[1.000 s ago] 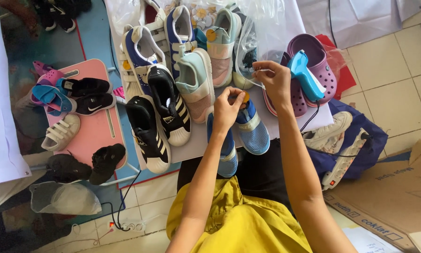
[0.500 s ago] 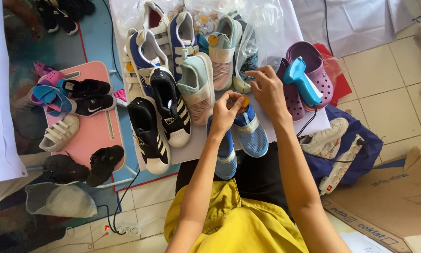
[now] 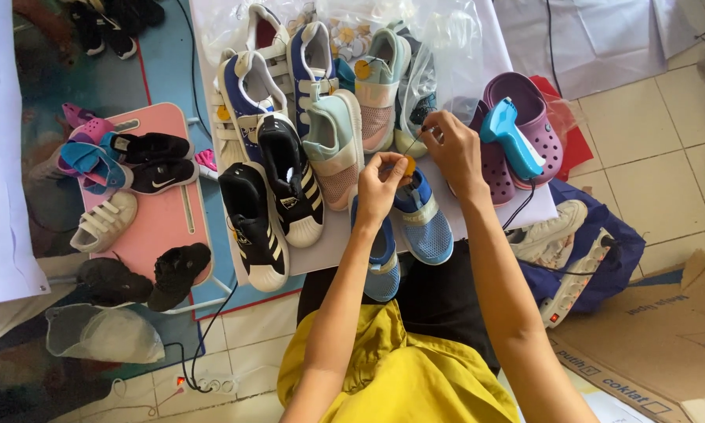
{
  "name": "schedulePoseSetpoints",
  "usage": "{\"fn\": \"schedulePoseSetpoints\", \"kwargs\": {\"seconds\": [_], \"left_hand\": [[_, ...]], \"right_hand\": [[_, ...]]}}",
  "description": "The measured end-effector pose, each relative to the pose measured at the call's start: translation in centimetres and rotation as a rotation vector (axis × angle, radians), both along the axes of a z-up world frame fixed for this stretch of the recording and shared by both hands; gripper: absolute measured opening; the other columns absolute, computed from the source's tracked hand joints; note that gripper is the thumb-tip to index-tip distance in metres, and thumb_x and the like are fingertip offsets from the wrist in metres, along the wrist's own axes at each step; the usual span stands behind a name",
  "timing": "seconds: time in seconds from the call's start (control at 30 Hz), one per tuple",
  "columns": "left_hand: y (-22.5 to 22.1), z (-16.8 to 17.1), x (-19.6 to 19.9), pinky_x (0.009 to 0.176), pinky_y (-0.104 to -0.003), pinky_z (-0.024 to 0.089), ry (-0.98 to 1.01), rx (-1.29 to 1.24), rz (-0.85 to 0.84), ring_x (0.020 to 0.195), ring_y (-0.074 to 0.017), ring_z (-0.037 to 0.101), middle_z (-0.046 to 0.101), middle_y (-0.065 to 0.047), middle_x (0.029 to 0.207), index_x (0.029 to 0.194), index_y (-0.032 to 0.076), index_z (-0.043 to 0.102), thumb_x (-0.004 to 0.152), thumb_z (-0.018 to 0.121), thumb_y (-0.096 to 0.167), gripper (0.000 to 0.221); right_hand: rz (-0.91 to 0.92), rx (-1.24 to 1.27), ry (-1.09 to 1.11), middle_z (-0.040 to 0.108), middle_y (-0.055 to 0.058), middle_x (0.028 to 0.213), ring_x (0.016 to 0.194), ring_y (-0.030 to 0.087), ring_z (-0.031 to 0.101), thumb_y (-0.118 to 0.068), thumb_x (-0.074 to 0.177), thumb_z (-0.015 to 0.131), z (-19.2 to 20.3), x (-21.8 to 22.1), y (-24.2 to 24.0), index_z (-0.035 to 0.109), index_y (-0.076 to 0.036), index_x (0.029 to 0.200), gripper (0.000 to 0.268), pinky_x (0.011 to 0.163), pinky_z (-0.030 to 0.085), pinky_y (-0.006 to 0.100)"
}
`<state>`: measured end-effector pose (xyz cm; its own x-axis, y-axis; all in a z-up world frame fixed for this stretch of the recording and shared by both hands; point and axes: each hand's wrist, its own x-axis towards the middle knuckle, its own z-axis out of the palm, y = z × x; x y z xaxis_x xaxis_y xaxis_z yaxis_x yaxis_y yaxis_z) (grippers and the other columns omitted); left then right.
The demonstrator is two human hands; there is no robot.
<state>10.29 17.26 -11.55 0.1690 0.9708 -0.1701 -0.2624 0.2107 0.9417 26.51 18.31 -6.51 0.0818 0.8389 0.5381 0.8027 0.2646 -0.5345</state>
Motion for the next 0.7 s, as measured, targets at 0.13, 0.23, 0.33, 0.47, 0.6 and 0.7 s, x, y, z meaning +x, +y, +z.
{"fn": "schedulePoseSetpoints", "kwargs": {"seconds": [0.13, 0.23, 0.33, 0.47, 0.6, 0.7], "left_hand": [[0.0, 0.5, 0.3, 0.077, -0.031, 0.066, -0.013, -0.011, 0.048, 0.093, -0.023, 0.071, 0.068, -0.02, 0.107, 0.107, -0.002, 0.064, 0.097, 0.07, 0.019, 0.023], [0.0, 0.7, 0.4, 0.077, -0.029, 0.065, -0.001, -0.01, 0.072, 0.094, -0.0209, 0.071, 0.068, -0.018, 0.109, 0.107, 0.0, 0.064, 0.098, 0.069, 0.02, 0.022], [-0.1, 0.7, 0.6, 0.078, -0.03, 0.065, 0.011, -0.004, 0.079, 0.095, -0.0211, 0.071, 0.069, -0.018, 0.111, 0.106, 0.0, 0.063, 0.099, 0.068, 0.019, 0.021], [-0.1, 0.7, 0.5, 0.077, -0.029, 0.065, -0.015, 0.0, 0.097, 0.091, -0.0203, 0.072, 0.069, -0.021, 0.112, 0.105, 0.0, 0.063, 0.099, 0.068, 0.017, 0.019], [-0.1, 0.4, 0.7, 0.077, -0.029, 0.065, -0.021, -0.002, 0.103, 0.091, -0.0203, 0.072, 0.068, -0.021, 0.112, 0.105, -0.001, 0.062, 0.098, 0.068, 0.016, 0.019], [0.0, 0.2, 0.9, 0.078, -0.03, 0.066, -0.01, 0.001, 0.101, 0.091, -0.0217, 0.073, 0.068, -0.023, 0.113, 0.106, -0.001, 0.063, 0.099, 0.068, 0.016, 0.02]], "right_hand": [[0.076, -0.011, -0.027, 0.069, 0.008, 0.088, 0.072, 0.028, 0.069, -0.003, 0.092, 0.076, 0.5, 0.8, -0.3, 0.068, -0.013, 0.105, 0.018, 0.064, 0.055, 0.036], [0.104, -0.012, -0.065, 0.068, 0.006, 0.086, 0.071, 0.026, 0.068, -0.006, 0.09, 0.078, 0.9, 1.0, -0.4, 0.068, -0.013, 0.109, 0.023, 0.064, 0.055, 0.036], [0.136, -0.022, -0.099, 0.068, 0.005, 0.087, 0.071, 0.026, 0.067, -0.007, 0.091, 0.078, 0.8, 1.6, -0.5, 0.072, -0.013, 0.106, 0.018, 0.063, 0.055, 0.036], [0.169, -0.023, -0.095, 0.07, 0.009, 0.09, 0.074, 0.029, 0.067, -0.004, 0.091, 0.077, 0.7, 1.8, -0.7, 0.075, -0.01, 0.104, 0.016, 0.065, 0.056, 0.038], [0.192, -0.033, -0.107, 0.071, 0.011, 0.095, 0.081, 0.029, 0.07, 0.001, 0.092, 0.074, 0.7, 2.2, -0.8, 0.077, -0.008, 0.103, 0.014, 0.07, 0.057, 0.037], [0.189, -0.018, -0.132, 0.07, 0.013, 0.096, 0.082, 0.031, 0.069, 0.002, 0.093, 0.072, 0.5, 2.2, -0.6, 0.078, -0.007, 0.102, 0.014, 0.071, 0.057, 0.038]]}}
